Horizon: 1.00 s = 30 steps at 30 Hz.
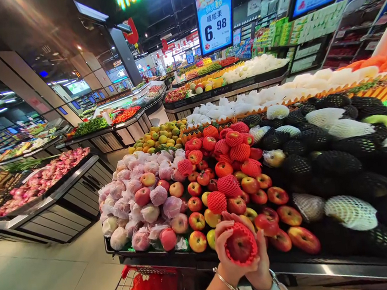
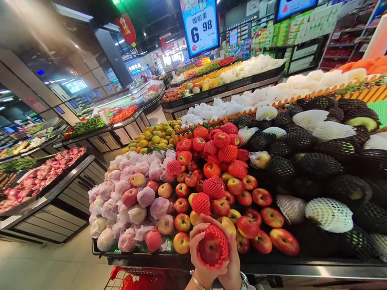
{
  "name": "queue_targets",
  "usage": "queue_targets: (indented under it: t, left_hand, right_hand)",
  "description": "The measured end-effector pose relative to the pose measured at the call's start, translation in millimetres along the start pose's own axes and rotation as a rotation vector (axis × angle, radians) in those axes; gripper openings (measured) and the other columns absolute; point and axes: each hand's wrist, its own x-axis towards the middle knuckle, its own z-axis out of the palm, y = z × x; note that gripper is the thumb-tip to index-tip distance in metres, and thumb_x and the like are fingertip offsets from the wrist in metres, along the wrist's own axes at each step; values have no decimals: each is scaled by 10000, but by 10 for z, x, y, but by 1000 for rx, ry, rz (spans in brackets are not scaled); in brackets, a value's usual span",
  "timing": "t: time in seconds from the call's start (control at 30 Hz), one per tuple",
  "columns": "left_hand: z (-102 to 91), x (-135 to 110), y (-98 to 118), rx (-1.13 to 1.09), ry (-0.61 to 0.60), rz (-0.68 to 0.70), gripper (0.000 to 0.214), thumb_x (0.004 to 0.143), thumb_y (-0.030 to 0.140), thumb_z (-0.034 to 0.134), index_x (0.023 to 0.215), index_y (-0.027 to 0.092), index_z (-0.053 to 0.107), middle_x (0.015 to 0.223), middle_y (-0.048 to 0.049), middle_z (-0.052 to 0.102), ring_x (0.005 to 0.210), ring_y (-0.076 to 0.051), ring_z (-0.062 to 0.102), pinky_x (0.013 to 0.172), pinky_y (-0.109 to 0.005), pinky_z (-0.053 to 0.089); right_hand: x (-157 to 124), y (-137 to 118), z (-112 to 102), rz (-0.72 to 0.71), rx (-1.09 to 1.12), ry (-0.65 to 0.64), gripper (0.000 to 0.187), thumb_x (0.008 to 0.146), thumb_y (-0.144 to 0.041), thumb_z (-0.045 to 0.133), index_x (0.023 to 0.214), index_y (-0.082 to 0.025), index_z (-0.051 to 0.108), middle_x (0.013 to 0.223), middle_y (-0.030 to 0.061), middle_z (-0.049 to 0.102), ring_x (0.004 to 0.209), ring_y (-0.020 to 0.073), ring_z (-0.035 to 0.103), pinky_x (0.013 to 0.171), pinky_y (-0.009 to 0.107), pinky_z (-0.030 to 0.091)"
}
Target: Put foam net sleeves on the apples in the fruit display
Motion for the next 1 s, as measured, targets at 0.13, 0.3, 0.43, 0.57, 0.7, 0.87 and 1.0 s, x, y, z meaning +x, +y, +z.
queue_targets:
  t: [0.13,0.3,0.43,0.57,0.7,0.87,1.0]
  left_hand:
    - [-27,113,32,-43,155,-106,622,526,526,858,1090,359,657,1051,-43,696,998,-337,662,955,-522,520]
    - [-127,319,-16,-175,349,-420,759,593,596,795,1242,286,556,1277,-87,626,1163,-309,612,1020,-452,489]
    - [-105,342,-93,-317,278,-561,911,600,730,713,1363,281,494,1400,-121,563,1297,-318,536,1051,-421,470]
    - [-18,322,-136,-532,180,-592,934,642,851,544,1381,279,524,1464,-132,521,1407,-349,419,1097,-487,414]
    - [-80,434,-152,-600,231,-517,806,717,799,531,1401,375,497,1530,-79,459,1459,-344,333,1152,-552,308]
    - [-510,525,-247,-485,415,-366,805,768,711,587,1475,398,364,1571,-64,400,1460,-269,351,1212,-484,225]
    - [-1127,294,-397,-216,745,-353,652,827,575,584,1401,294,456,1501,-109,477,1372,-250,480,1154,-422,362]
  right_hand:
    - [75,-73,-68,17,-42,-129,708,952,-678,139,1430,-298,498,1456,90,536,1328,266,529,1088,485,455]
    - [287,-218,-233,-2,-343,-364,765,823,-680,585,1475,-316,418,1551,99,406,1423,292,398,1144,500,376]
    - [374,-154,-253,48,-560,-418,895,714,-489,806,1482,-271,401,1535,127,420,1447,317,349,1190,559,262]
    - [469,-2,-284,50,-517,-241,812,760,-389,781,1459,-247,395,1474,137,487,1386,296,448,1163,537,336]
    - [994,-78,-533,-103,-540,-163,728,709,-357,821,1348,-223,498,1350,120,589,1246,287,575,1086,492,444]
    - [2129,-362,-901,-202,-1066,29,757,583,-351,872,1254,-126,602,1269,198,629,1188,356,598,1003,514,424]
    - [2524,-389,-960,-91,-1163,-113,606,580,-296,870,1123,-104,681,1261,307,605,1146,424,618,906,587,370]
